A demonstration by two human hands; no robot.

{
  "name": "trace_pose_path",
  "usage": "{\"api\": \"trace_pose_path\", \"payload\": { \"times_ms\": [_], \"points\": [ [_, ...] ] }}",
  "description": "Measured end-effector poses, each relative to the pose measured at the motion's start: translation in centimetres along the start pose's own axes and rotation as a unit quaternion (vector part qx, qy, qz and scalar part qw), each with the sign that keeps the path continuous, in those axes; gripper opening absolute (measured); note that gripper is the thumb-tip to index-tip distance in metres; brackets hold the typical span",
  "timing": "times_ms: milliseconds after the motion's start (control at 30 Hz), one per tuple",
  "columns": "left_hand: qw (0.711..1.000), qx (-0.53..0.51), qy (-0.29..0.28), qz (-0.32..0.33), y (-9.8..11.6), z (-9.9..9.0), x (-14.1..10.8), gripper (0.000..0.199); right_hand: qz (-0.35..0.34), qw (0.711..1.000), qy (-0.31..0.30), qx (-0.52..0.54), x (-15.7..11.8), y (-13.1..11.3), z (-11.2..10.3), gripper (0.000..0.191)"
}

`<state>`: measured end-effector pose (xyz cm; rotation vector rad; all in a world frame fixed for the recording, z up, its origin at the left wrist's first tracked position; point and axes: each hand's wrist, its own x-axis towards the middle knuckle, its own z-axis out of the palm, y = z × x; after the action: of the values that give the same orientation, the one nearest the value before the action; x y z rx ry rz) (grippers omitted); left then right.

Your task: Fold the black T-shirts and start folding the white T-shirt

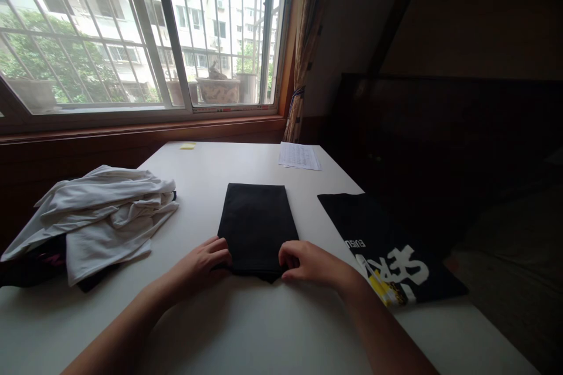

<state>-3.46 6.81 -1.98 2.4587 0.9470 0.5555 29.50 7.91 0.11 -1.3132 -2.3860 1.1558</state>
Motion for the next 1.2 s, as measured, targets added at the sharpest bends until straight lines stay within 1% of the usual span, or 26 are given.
{"api": "trace_pose_path", "payload": {
  "times_ms": [133, 300, 433, 500, 733, 967, 1200],
  "points": [
    [1.0, -0.004, -0.004, 0.004, 0.1, 0.0, 0.1, 0.007, -0.017, 1.0, 0.013, -0.021, 0.1, 0.0, 0.1, 0.019],
    [1.0, -0.001, -0.018, 0.012, -0.3, 0.0, 0.0, 0.011, -0.043, 0.997, 0.037, -0.052, 0.0, -0.3, 0.1, 0.013],
    [1.0, 0.02, -0.017, -0.003, -0.5, 0.1, 0.0, 0.007, -0.052, 0.995, 0.039, -0.074, -0.2, -0.7, 0.1, 0.004],
    [0.999, 0.04, -0.019, -0.005, -0.5, 0.2, -0.1, 0.007, -0.055, 0.994, 0.04, -0.087, -0.3, -0.8, 0.2, 0.005],
    [0.996, 0.083, -0.026, 0.005, 0.0, 0.2, -0.2, 0.01, -0.048, 0.994, 0.028, -0.097, -0.3, -0.8, 0.1, 0.009],
    [0.996, 0.082, -0.02, 0.002, 0.0, 0.3, -0.4, 0.016, -0.037, 0.997, 0.003, -0.074, -0.6, -1.1, -0.3, 0.01],
    [0.997, 0.076, -0.031, -0.002, -0.1, 0.2, -0.4, 0.014, -0.032, 0.995, -0.007, -0.092, -0.7, -1.2, -0.1, 0.008]
  ]
}}
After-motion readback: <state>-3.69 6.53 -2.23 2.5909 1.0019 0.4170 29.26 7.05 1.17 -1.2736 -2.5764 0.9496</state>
